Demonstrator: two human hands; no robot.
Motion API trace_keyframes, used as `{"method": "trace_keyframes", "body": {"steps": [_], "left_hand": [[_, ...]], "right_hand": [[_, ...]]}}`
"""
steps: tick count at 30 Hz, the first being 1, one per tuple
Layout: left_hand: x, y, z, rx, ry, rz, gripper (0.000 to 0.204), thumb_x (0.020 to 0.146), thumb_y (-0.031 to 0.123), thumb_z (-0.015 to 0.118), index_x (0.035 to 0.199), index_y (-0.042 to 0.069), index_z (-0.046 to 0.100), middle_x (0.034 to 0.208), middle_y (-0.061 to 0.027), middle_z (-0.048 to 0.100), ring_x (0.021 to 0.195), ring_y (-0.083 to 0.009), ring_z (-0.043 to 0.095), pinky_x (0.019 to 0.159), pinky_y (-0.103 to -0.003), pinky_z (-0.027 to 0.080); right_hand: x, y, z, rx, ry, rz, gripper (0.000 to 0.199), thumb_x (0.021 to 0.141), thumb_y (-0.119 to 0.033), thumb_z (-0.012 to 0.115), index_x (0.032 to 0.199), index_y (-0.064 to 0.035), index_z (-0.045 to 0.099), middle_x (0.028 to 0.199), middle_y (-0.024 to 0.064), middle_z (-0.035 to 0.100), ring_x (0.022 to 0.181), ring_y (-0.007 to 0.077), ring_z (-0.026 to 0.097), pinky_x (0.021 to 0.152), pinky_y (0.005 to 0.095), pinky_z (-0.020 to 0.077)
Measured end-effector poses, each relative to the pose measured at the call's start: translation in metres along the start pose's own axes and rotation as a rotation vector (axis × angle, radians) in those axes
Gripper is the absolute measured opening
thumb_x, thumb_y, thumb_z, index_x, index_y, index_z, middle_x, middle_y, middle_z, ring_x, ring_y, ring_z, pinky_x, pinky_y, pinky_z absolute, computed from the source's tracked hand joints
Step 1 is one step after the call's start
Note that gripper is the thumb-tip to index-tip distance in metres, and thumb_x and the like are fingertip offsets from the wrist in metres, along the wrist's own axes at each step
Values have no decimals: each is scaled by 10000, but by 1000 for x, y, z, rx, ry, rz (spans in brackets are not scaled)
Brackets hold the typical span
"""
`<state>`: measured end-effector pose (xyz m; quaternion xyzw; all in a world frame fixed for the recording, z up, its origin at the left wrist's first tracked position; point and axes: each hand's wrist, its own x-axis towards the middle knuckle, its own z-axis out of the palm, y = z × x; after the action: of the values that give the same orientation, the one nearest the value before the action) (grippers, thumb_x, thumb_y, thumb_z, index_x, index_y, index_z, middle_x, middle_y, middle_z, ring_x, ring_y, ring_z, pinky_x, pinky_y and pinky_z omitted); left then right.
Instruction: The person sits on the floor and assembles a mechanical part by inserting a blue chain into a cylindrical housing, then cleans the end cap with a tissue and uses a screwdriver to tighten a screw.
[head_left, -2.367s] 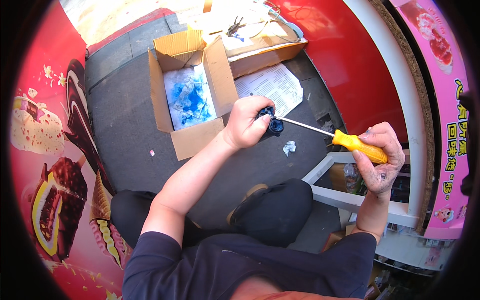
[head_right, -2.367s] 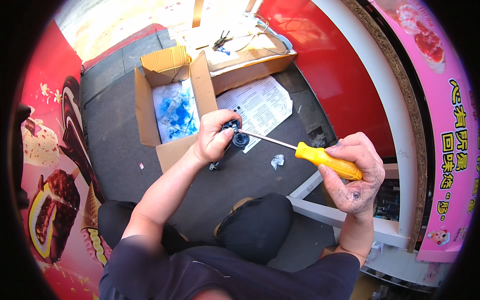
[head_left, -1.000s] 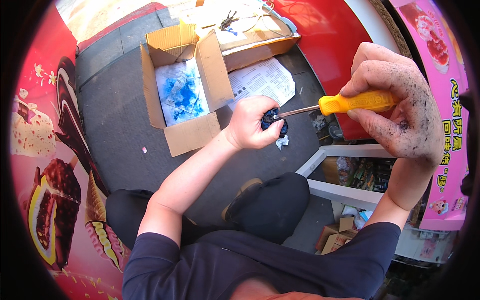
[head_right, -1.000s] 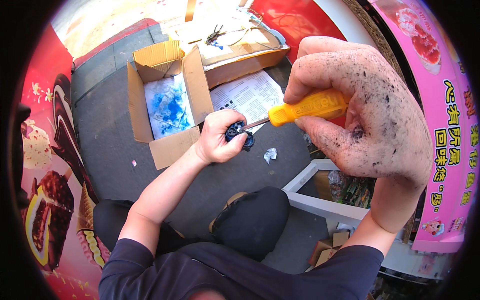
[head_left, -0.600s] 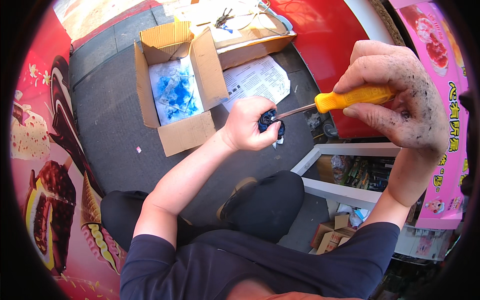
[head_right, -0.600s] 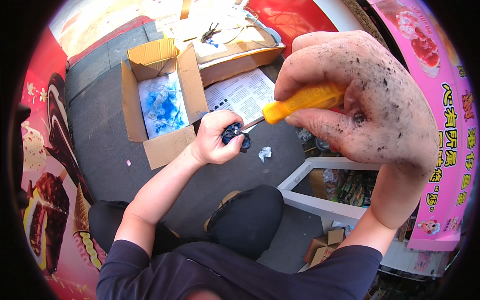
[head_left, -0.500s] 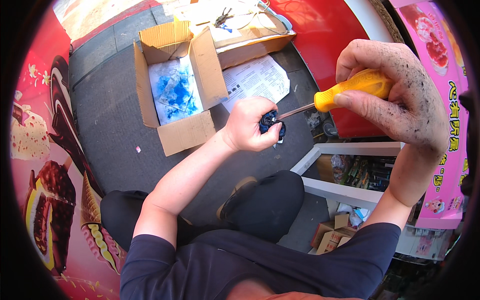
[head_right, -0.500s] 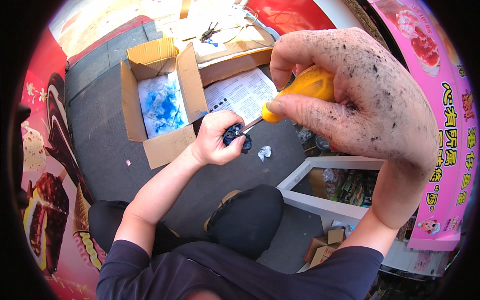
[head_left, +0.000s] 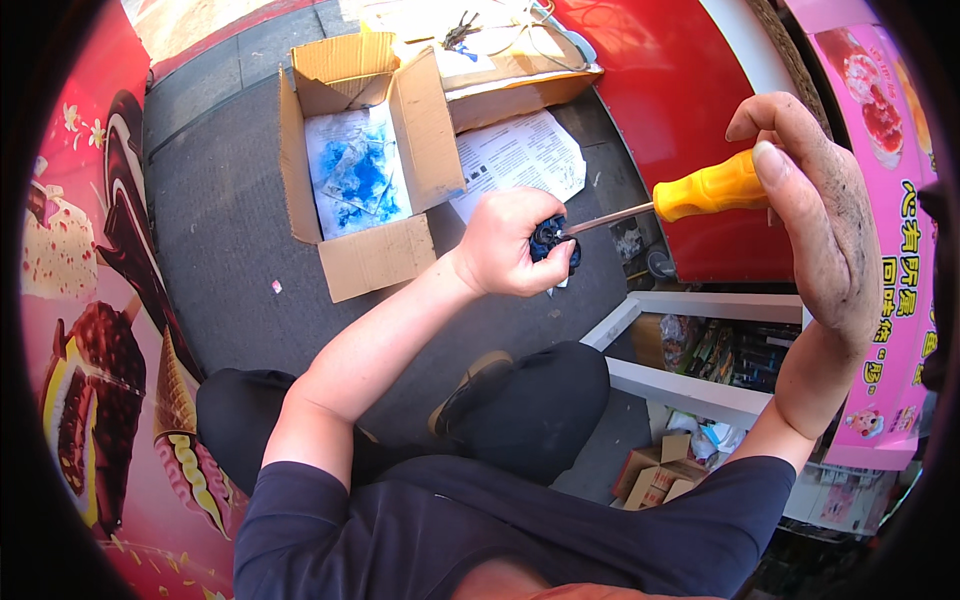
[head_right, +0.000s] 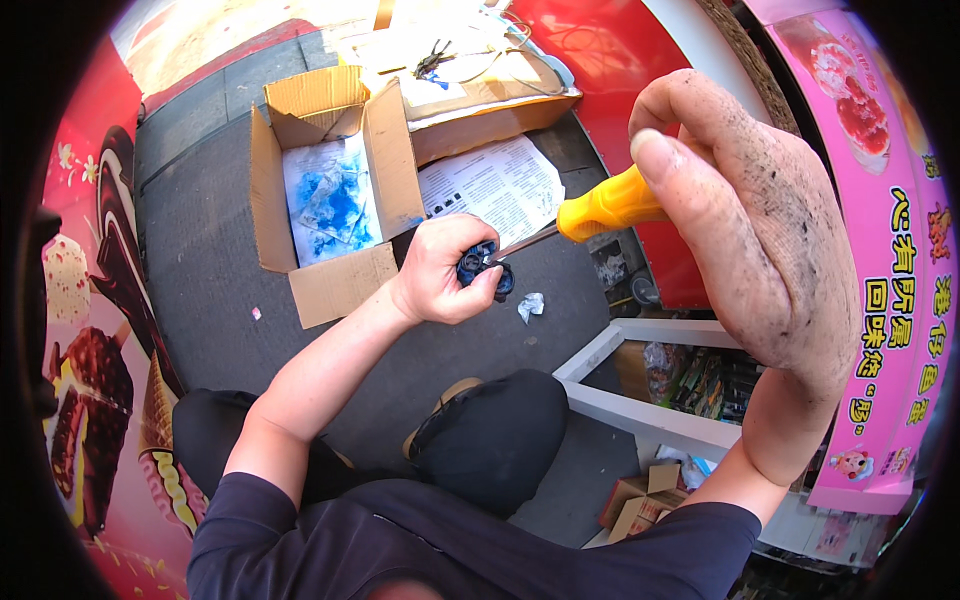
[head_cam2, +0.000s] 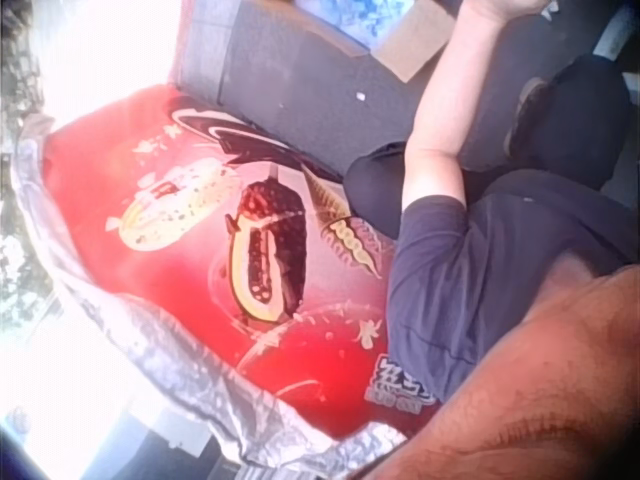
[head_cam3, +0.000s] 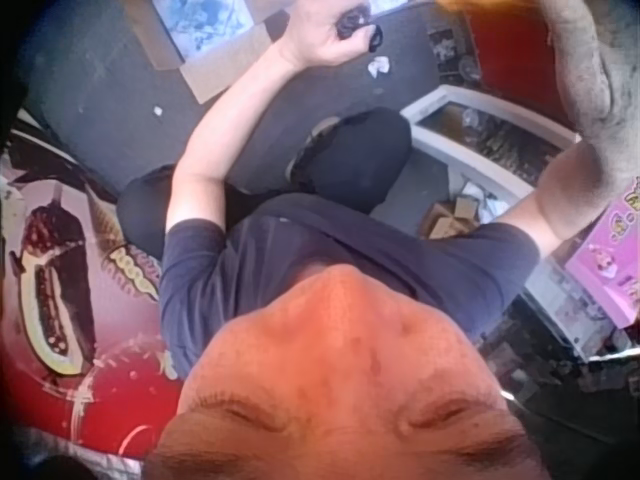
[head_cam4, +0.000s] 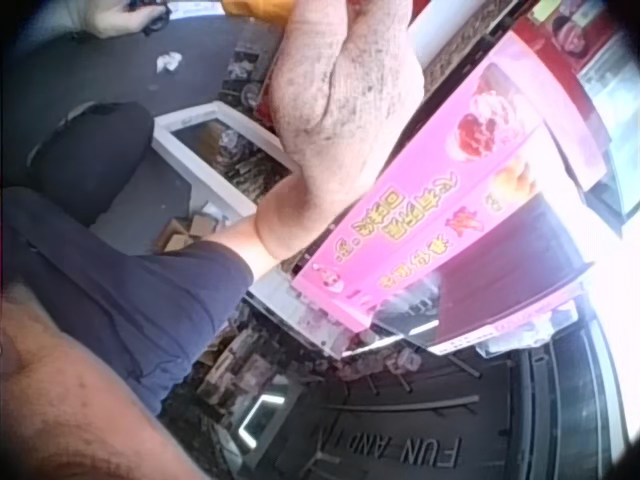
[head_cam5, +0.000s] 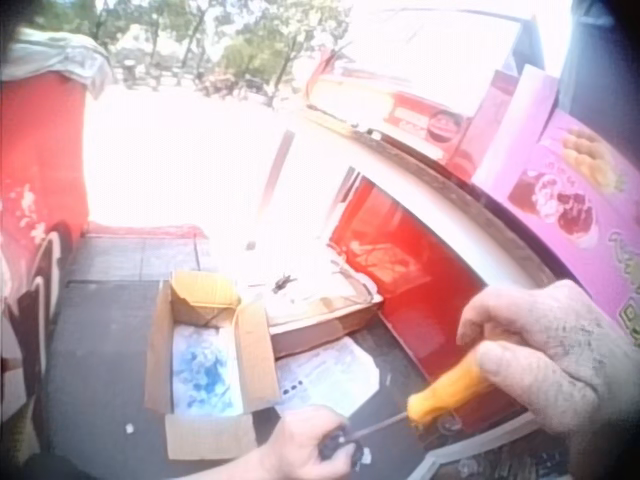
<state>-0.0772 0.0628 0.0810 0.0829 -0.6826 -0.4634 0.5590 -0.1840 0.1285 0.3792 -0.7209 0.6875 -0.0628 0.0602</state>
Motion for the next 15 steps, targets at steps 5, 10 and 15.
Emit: {"method": "trace_keyframes", "body": {"steps": [5,10,15], "left_hand": [[0,1,1,-2,-7,-8,230,660,205,715,771,14,655,649,-150,602,595,-334,618,563,-384,512],[-1,1,3,5,-10,0,223,652,206,717,756,22,647,644,-149,598,589,-329,616,551,-384,505],[-2,1,4,7,7,0,225,649,210,716,754,24,646,644,-148,596,589,-332,613,547,-390,503]], "right_hand": [[-3,9,-2,-91,-1,-255,278,1019,-226,516,1209,-33,580,1020,99,591,814,142,575,708,250,467],[4,-3,5,-65,54,-221,333,1022,-322,539,1160,-23,579,987,87,597,762,135,575,660,253,457],[14,-20,-6,-248,-308,308,379,994,-335,548,1213,-26,569,1061,113,586,921,181,588,832,299,474]]}}
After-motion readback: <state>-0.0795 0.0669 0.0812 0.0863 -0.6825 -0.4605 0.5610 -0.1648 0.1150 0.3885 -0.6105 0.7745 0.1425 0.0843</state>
